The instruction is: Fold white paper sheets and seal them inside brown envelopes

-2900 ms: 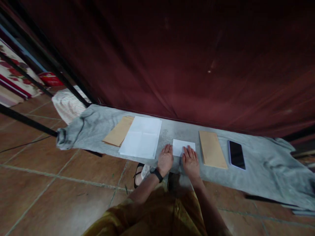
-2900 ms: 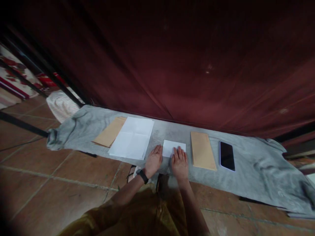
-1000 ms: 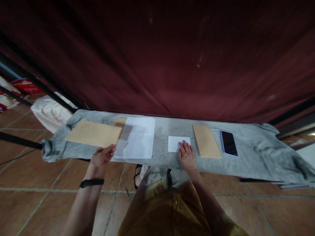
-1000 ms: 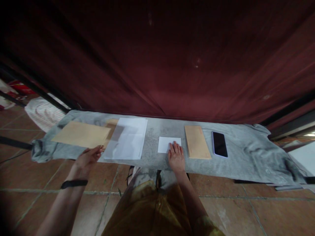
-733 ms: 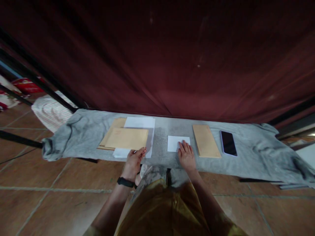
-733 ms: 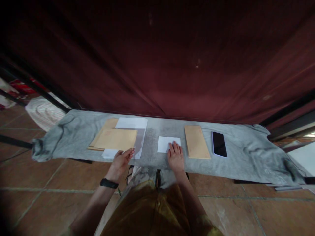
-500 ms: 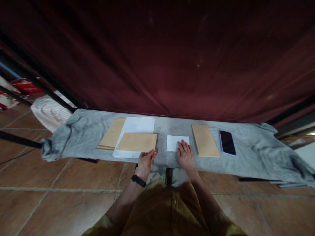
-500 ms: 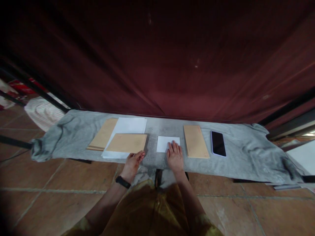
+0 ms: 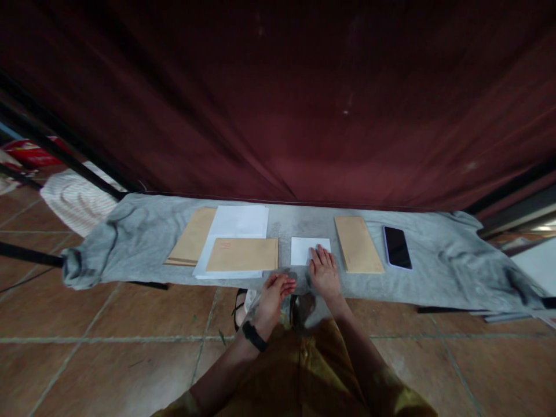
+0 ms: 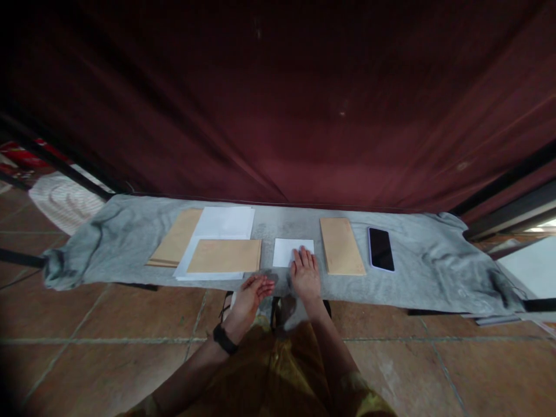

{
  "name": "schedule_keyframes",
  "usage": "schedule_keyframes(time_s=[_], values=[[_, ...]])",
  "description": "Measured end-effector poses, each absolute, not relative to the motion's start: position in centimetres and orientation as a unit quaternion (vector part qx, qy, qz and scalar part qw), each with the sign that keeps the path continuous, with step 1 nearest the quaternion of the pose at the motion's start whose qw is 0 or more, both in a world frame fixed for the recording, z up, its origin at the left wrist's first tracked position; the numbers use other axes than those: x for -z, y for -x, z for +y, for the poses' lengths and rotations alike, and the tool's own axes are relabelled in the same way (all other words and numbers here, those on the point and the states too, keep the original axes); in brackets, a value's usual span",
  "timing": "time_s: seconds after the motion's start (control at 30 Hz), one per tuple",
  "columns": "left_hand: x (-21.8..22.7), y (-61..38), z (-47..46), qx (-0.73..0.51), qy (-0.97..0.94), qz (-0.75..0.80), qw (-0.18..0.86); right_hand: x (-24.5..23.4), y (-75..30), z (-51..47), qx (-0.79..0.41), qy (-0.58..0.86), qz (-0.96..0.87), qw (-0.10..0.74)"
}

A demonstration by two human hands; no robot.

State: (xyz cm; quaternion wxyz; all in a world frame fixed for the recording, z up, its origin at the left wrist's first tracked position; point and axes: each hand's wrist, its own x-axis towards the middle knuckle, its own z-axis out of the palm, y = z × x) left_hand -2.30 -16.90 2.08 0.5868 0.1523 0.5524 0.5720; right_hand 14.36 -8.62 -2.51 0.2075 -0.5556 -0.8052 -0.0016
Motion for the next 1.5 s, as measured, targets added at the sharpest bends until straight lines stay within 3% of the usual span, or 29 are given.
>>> schedule_keyframes(time_s=[0.23,0.43,0.83,1.17,1.5], values=[[-2.2,-1.7,-14.5,-0.402,-0.615,0.592,0.331,2.5,-14.7,-8.6,-0.007,0.552,-0.814,0.181],[0.0,-2.5,-12.2,-0.273,-0.735,0.595,0.175,2.5,-15.1,-8.7,-0.01,0.535,-0.824,0.185],[1.2,-0.8,-13.4,-0.243,-0.734,0.622,0.123,2.5,-14.7,-8.6,-0.023,0.556,-0.808,0.195],[1.3,0.0,-14.3,-0.128,-0.76,0.638,0.004,2.8,-15.8,-8.6,-0.056,0.571,-0.779,0.254],[-0.4,-0.7,-10.9,-0.148,-0.766,0.626,-0.023,2.1,-15.5,-6.8,-0.14,0.509,-0.78,0.335]])
